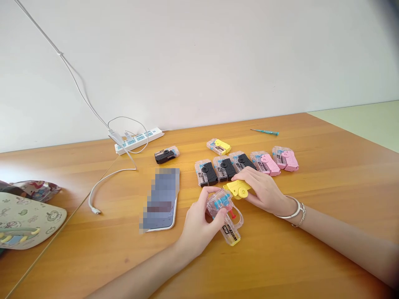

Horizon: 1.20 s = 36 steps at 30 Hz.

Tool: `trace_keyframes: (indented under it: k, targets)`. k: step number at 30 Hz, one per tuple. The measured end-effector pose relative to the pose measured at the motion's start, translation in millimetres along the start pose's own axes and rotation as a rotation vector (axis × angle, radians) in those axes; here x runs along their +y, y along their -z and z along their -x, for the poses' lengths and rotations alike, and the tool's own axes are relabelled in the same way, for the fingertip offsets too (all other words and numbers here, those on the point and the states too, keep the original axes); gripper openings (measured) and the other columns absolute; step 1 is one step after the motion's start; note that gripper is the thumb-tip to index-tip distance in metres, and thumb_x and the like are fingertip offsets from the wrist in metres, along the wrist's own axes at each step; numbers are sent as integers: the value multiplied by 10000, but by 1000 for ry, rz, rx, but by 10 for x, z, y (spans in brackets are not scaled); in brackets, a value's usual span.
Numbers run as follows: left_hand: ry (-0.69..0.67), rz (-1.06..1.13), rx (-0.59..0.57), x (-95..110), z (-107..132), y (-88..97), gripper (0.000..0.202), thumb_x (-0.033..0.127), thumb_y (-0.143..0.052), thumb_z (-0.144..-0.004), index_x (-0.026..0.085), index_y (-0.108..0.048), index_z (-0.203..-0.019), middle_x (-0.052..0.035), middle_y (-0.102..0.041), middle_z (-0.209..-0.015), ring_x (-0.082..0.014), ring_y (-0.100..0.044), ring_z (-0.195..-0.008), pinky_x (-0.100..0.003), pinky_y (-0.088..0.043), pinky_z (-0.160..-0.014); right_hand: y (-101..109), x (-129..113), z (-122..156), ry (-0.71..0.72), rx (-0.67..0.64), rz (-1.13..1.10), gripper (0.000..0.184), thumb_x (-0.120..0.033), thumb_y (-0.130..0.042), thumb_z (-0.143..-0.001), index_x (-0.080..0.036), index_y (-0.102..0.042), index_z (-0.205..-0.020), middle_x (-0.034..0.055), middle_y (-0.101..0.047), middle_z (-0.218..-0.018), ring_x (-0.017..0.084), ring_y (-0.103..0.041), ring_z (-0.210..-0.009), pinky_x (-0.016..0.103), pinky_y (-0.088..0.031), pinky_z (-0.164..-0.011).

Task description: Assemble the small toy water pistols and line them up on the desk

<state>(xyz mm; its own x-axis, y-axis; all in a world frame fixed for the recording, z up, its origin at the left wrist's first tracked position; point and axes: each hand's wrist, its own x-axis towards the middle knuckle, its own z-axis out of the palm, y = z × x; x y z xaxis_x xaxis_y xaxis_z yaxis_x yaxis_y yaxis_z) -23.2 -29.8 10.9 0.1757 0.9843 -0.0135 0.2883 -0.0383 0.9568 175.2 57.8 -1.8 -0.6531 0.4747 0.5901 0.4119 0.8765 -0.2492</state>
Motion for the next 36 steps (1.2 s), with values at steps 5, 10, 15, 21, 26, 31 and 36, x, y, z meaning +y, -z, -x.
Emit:
trace_keyframes:
  k: [5,10,15,21,26,31,36]
  targets:
    - [-75,-483,-40,20,18,-21,167,356,-534,-842,232,-554,-952,-6,-658,-813,-202,-585,-712,-286,-398,-640,-1,18,6,-55,20,10,119,-245,-461,-895,-187,-503,-989,70,-606,-863,213,-547,-797,324,-452,-648]
    - [-221,-680,-113,23,8,-42,206,364,-591,-801,217,-616,-944,-30,-638,-834,-253,-542,-832,-343,-402,-707,-13,8,-9,-19,9,-9,116,-247,-451,-906,-189,-512,-985,71,-628,-884,210,-569,-818,334,-468,-681]
    - [-150,-568,-31,-19,-6,-40,286,325,-625,-774,221,-536,-1025,-40,-612,-984,-258,-529,-953,-396,-403,-833,-40,-12,1,10,22,-22,130,-286,-489,-902,-197,-505,-995,70,-654,-884,206,-612,-806,338,-490,-686]
    - [-63,-281,78,-75,-18,-20,365,291,-608,-786,241,-403,-1085,-46,-559,-1107,-233,-511,-1078,-382,-375,-926,-77,-51,29,66,72,-51,108,-252,-513,-886,-217,-427,-940,76,-664,-930,191,-624,-825,330,-505,-698]
    - [-120,-352,13,-76,-51,-6,133,330,-538,-856,221,-469,-826,1,-565,-850,-198,-520,-821,-318,-389,-744,-86,-158,4,251,132,45,154,-178,-477,-894,-230,-386,-782,40,-647,-857,141,-564,-678,284,-489,-603]
    - [-183,-374,-34,-59,-63,1,184,313,-494,-889,204,-494,-741,5,-538,-755,-186,-486,-766,-294,-372,-708,9,-195,-39,407,139,230,196,-128,-472,-898,-207,-477,-719,29,-644,-821,150,-577,-773,297,-515,-702]
    - [-206,-311,-52,-46,-64,-2,166,281,-556,-845,191,-513,-712,-1,-574,-754,-182,-505,-755,-288,-382,-708,139,-190,-100,566,211,401,262,-85,-491,-873,-220,-532,-653,-5,-662,-860,160,-587,-856,334,-508,-789]
